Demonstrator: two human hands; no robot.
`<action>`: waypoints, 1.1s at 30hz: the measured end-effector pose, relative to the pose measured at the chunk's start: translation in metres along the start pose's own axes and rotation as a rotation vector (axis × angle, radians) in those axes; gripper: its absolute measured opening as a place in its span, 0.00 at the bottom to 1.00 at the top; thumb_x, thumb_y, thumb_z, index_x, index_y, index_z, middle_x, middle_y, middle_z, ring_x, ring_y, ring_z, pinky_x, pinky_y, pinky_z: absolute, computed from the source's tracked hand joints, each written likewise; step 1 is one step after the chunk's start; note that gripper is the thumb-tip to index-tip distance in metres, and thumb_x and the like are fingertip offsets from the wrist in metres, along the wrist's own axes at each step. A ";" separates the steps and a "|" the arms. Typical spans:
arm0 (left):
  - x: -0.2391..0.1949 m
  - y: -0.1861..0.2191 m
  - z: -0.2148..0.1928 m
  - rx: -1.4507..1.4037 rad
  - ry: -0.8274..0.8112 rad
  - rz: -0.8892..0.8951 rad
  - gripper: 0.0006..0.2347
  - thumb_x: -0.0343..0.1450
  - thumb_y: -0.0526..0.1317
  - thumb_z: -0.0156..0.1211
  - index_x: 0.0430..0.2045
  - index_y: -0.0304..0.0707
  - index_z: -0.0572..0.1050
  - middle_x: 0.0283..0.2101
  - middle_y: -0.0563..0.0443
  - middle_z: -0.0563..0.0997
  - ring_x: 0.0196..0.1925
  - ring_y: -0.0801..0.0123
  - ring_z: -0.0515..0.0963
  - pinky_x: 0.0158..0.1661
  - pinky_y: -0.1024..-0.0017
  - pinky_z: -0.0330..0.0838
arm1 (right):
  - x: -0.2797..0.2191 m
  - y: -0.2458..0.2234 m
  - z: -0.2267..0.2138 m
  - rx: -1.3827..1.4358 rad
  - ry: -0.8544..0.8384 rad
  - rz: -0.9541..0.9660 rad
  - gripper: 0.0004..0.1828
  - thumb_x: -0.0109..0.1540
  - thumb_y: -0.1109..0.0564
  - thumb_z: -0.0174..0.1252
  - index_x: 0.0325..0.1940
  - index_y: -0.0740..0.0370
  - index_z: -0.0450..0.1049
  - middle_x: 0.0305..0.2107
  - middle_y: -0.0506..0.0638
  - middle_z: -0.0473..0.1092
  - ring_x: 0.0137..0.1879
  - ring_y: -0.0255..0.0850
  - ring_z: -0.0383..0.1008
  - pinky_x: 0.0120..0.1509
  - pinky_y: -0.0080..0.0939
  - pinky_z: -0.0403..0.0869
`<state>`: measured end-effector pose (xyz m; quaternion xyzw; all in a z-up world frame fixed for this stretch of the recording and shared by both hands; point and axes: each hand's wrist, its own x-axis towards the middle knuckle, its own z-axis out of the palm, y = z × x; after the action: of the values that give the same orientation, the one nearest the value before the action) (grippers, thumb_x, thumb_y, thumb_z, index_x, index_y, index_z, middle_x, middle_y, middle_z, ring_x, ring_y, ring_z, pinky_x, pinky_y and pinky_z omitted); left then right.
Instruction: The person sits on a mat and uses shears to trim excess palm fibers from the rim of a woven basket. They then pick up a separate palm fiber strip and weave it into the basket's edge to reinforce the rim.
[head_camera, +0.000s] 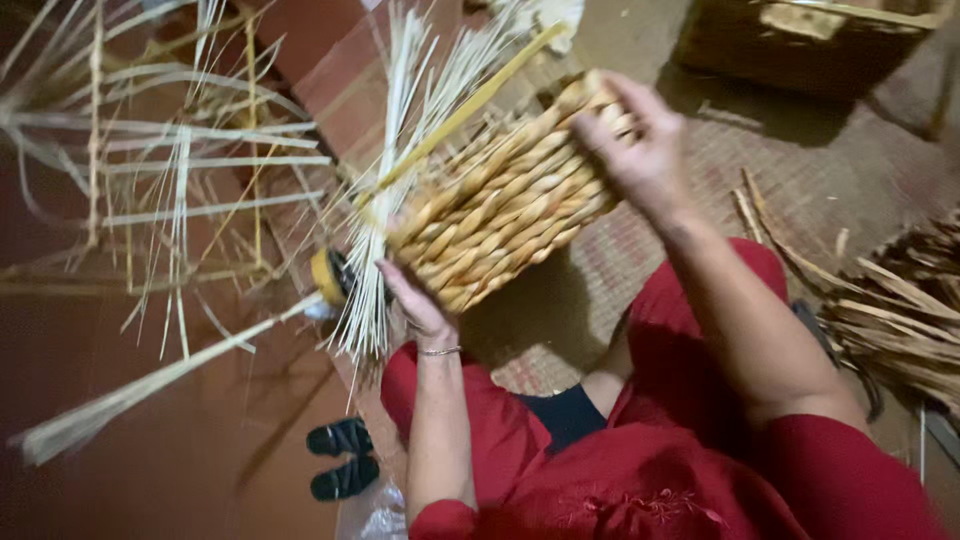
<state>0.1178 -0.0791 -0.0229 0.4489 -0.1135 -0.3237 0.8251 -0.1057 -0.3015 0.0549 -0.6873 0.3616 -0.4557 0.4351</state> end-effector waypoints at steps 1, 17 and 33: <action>-0.007 0.002 0.004 0.012 0.017 0.063 0.31 0.77 0.51 0.48 0.74 0.35 0.49 0.75 0.41 0.57 0.73 0.57 0.61 0.69 0.62 0.57 | -0.002 0.003 0.002 0.041 -0.011 -0.002 0.30 0.68 0.47 0.64 0.68 0.68 0.71 0.55 0.61 0.74 0.58 0.46 0.76 0.63 0.44 0.76; -0.015 0.018 0.042 0.712 0.008 0.216 0.23 0.80 0.43 0.53 0.65 0.21 0.63 0.67 0.30 0.67 0.67 0.56 0.64 0.68 0.65 0.57 | -0.003 0.048 -0.014 0.158 -0.123 -0.067 0.23 0.84 0.46 0.46 0.51 0.69 0.73 0.38 0.49 0.71 0.42 0.31 0.66 0.47 0.33 0.69; 0.078 0.068 0.095 1.848 -0.210 1.144 0.21 0.80 0.54 0.63 0.65 0.45 0.75 0.73 0.42 0.67 0.76 0.42 0.60 0.70 0.34 0.51 | 0.042 0.249 -0.152 0.231 0.669 0.508 0.32 0.65 0.33 0.65 0.63 0.55 0.68 0.51 0.49 0.71 0.46 0.36 0.75 0.36 0.37 0.80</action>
<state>0.1612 -0.1658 0.0791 0.7461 -0.5747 0.2815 0.1838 -0.2601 -0.4694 -0.1316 -0.3378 0.5868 -0.5693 0.4663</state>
